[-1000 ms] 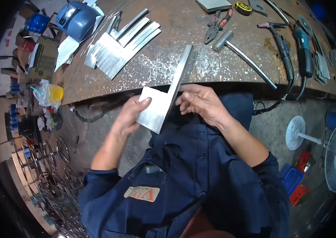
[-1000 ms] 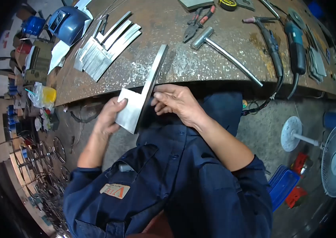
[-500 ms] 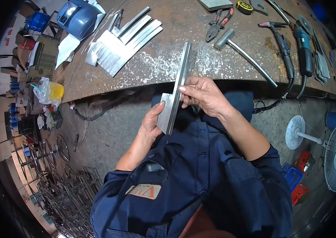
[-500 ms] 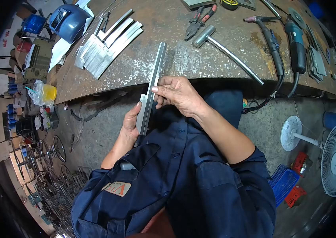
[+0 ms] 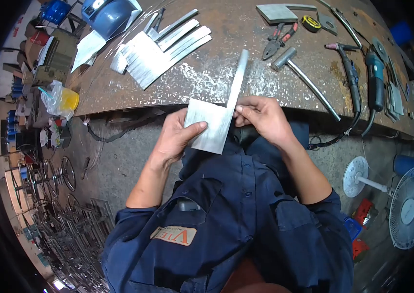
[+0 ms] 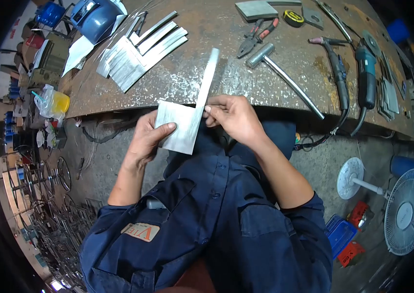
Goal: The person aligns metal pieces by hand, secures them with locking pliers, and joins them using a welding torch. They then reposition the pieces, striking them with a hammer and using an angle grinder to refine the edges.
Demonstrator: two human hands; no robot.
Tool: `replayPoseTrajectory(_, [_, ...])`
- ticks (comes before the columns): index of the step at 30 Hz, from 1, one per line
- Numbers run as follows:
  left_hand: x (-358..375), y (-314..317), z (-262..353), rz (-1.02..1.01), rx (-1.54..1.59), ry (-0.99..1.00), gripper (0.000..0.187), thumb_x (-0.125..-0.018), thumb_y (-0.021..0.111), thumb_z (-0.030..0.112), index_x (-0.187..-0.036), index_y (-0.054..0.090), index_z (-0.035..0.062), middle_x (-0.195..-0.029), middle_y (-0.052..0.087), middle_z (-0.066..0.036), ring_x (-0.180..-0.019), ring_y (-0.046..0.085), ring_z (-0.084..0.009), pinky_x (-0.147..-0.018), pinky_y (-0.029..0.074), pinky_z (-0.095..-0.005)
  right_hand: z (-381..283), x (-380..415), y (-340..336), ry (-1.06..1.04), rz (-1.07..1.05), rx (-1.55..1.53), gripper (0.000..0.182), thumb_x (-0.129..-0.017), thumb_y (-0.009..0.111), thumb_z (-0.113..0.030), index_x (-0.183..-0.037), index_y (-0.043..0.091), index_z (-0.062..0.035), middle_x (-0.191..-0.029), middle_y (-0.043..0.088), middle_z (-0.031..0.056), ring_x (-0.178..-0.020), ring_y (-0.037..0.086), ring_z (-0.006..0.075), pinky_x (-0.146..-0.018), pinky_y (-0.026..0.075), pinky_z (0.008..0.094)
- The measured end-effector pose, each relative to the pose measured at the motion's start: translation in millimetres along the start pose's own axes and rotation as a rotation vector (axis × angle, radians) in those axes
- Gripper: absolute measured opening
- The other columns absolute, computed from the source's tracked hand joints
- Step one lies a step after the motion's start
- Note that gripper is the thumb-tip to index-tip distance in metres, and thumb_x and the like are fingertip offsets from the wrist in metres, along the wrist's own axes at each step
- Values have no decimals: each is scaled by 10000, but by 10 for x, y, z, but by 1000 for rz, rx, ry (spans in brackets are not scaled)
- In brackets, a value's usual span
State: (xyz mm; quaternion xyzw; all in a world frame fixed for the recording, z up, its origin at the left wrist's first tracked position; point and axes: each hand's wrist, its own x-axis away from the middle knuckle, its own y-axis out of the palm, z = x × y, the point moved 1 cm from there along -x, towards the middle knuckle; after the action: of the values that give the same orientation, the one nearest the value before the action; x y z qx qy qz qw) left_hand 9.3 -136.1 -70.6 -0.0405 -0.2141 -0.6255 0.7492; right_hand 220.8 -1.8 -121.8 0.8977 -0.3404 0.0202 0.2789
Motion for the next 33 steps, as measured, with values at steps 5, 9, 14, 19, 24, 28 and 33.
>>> replayPoseTrajectory(5, [-135,71,614,177,-927,240,253,-937,772,174,-1052,711,-42,-778,737,-115,-716,714,-186,-632,522,-376,-576,112,-321,-671,708,1596,392,-877,779,-176,-1219,700,-1,-1086,684,198,-1023,647,402,-895,516,484])
replayPoseTrajectory(9, [-304,120,679,221,-1329,552,285,-900,783,153,-1112,699,-19,-816,712,-225,-770,703,-418,-653,532,-443,-657,161,-651,-469,871,1796,402,-870,780,-160,-1232,680,-16,-1150,625,223,-1090,595,411,-926,488,515])
replayPoseTrajectory(14, [-399,90,582,240,-1366,959,423,-899,780,97,-1315,705,82,-1094,745,-165,-869,748,-350,-752,608,-395,-706,142,-876,-485,810,1791,249,-890,737,-116,-1120,693,-30,-999,609,196,-966,610,406,-854,505,509])
replayPoseTrajectory(19, [-433,69,468,308,-1312,1050,383,-878,805,87,-1257,751,112,-1110,756,-123,-872,764,-299,-741,616,-362,-743,136,-911,-487,782,1758,214,-907,721,-109,-1094,688,-9,-955,620,195,-940,626,396,-834,502,516])
replayPoseTrajectory(24, [-448,24,406,326,-1305,1107,352,-878,805,77,-1226,760,103,-1117,763,-121,-881,769,-291,-741,617,-351,-965,188,-755,-393,737,1569,208,-959,695,-130,-1109,674,13,-889,663,197,-837,671,371,-770,510,495])
replayPoseTrajectory(28, [-443,35,431,350,-1157,1028,340,-878,800,59,-1214,761,89,-1083,768,-125,-875,768,-293,-743,616,-352,-1232,339,-1,-502,477,1236,274,-989,665,-133,-1230,642,-4,-853,684,201,-784,698,350,-709,533,413])
replayPoseTrajectory(33, [-488,-12,436,340,-1111,1026,312,-869,794,17,-1177,762,53,-1047,766,-143,-867,766,-298,-736,612,-357,-1314,123,401,-908,165,1422,467,-946,640,-22,-1410,595,-48,-908,687,176,-771,687,422,-676,545,473])
